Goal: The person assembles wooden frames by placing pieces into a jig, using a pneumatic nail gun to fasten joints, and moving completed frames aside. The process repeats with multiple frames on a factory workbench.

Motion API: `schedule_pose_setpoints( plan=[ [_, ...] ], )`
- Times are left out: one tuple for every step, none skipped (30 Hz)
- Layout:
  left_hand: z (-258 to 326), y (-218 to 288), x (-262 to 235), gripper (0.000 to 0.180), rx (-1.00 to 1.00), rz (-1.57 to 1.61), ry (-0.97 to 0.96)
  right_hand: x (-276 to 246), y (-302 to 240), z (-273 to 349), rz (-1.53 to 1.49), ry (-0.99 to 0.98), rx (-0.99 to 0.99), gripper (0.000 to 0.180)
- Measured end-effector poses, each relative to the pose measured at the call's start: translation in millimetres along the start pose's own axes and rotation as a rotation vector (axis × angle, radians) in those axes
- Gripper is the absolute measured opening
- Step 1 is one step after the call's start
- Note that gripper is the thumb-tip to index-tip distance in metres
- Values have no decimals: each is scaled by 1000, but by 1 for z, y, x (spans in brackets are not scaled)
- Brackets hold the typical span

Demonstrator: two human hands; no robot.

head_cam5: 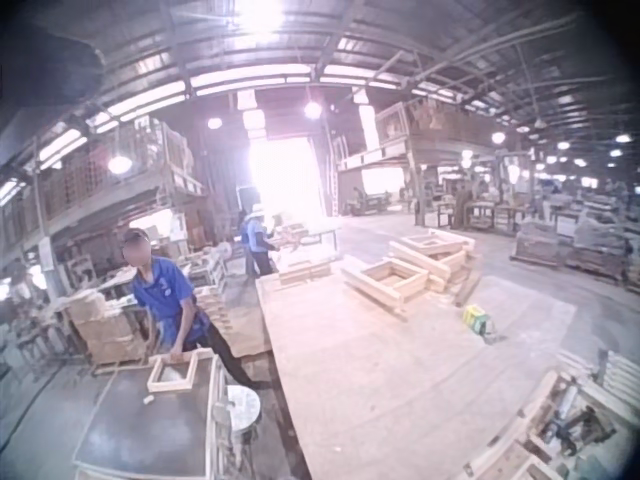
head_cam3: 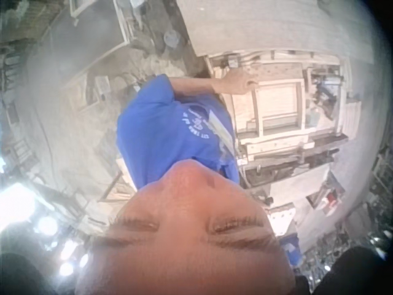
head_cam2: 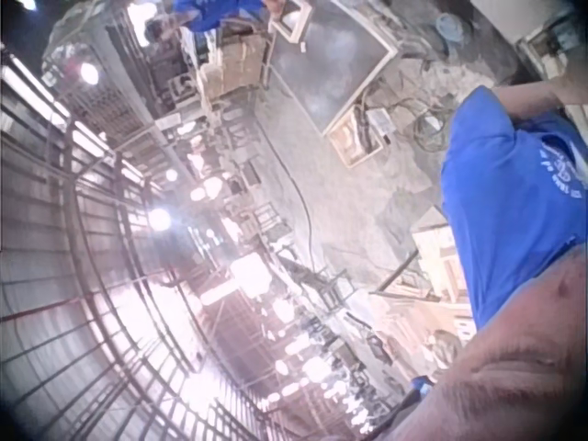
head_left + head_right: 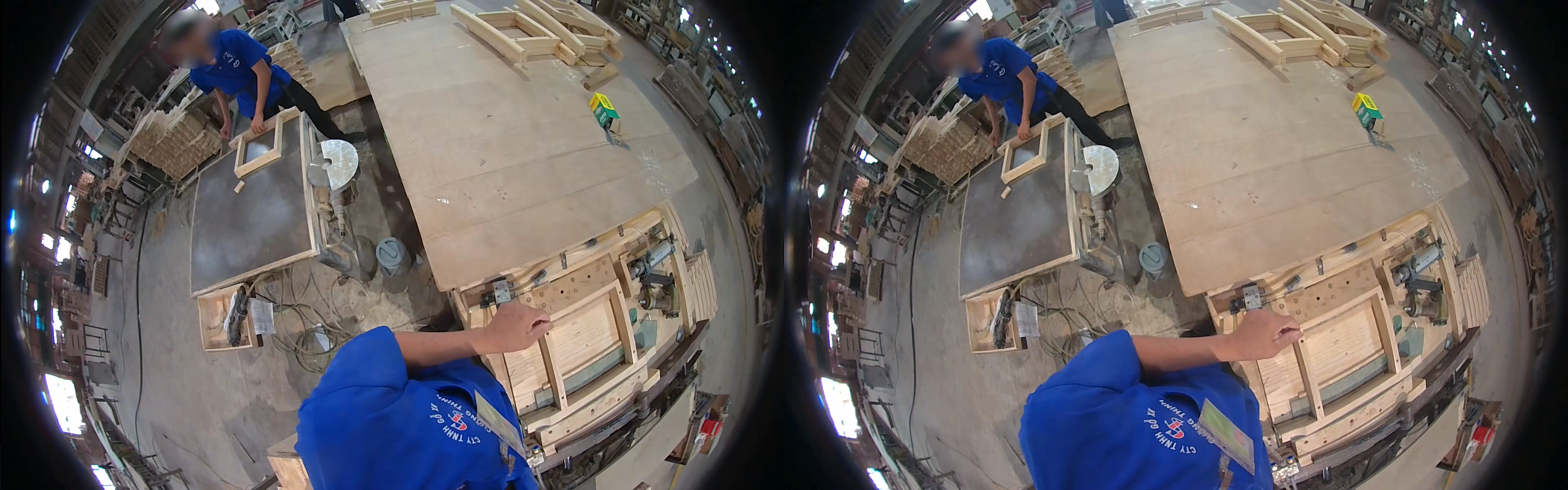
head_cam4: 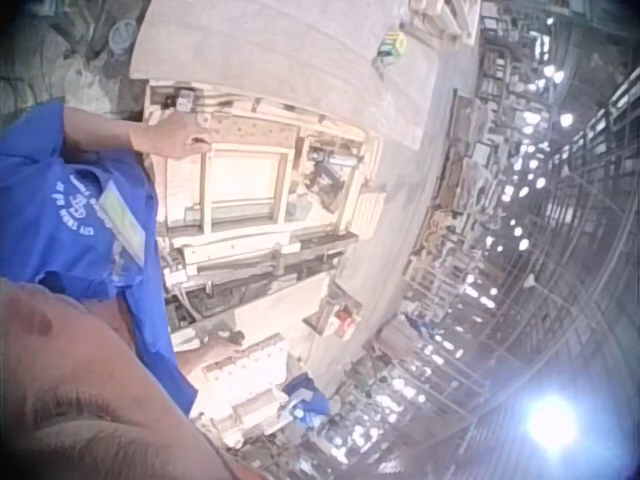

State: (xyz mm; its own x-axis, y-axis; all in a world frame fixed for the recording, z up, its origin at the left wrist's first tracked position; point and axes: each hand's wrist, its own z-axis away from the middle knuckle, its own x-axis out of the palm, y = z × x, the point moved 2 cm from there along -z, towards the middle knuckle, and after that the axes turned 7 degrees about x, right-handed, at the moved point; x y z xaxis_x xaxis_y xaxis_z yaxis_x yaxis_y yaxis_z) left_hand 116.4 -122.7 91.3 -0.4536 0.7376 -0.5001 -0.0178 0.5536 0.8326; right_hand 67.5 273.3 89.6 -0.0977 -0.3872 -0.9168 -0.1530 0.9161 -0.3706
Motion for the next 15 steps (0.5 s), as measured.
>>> schedule_pose_setpoints(
  plan=[
    [0,-1,0,25,18,-24,6,-3,13,5,17,29,7,52],
    [0,-2,0,25,36,-50,11,-6,28,11,36,64,20,52],
    [1,-2,0,25,42,-51,20,-10,48,15,59,99,34,53],
    [4,-2,0,25,45,-53,27,-18,74,20,86,140,48,54],
    [5,-2,-1,25,53,-54,29,-27,102,27,129,182,65,54],
    [7,0,-1,25,55,-74,25,-38,131,34,178,232,72,55],
    [7,0,-2,25,57,-83,18,-55,161,43,260,302,45,55],
    [8,-1,-4,25,55,-82,7,-77,189,53,369,386,-19,56],
    [10,-5,-4,25,31,-61,13,-101,200,49,399,379,-13,56],
    [7,-3,-3,25,37,-70,11,-107,219,52,540,343,-4,62],
    [6,-2,-3,26,40,-76,4,-111,234,57,683,296,8,68],
    [-4,6,-2,25,49,-147,-24,-88,241,61,661,-42,250,83],
    [-4,-1,7,24,28,-102,-62,-116,243,58,749,440,-103,53],
    [-1,-13,7,23,3,-43,-25,-126,253,53,926,165,-107,60],
    [2,-8,5,22,23,-85,-6,-90,250,50,417,241,578,56]
  ],
)
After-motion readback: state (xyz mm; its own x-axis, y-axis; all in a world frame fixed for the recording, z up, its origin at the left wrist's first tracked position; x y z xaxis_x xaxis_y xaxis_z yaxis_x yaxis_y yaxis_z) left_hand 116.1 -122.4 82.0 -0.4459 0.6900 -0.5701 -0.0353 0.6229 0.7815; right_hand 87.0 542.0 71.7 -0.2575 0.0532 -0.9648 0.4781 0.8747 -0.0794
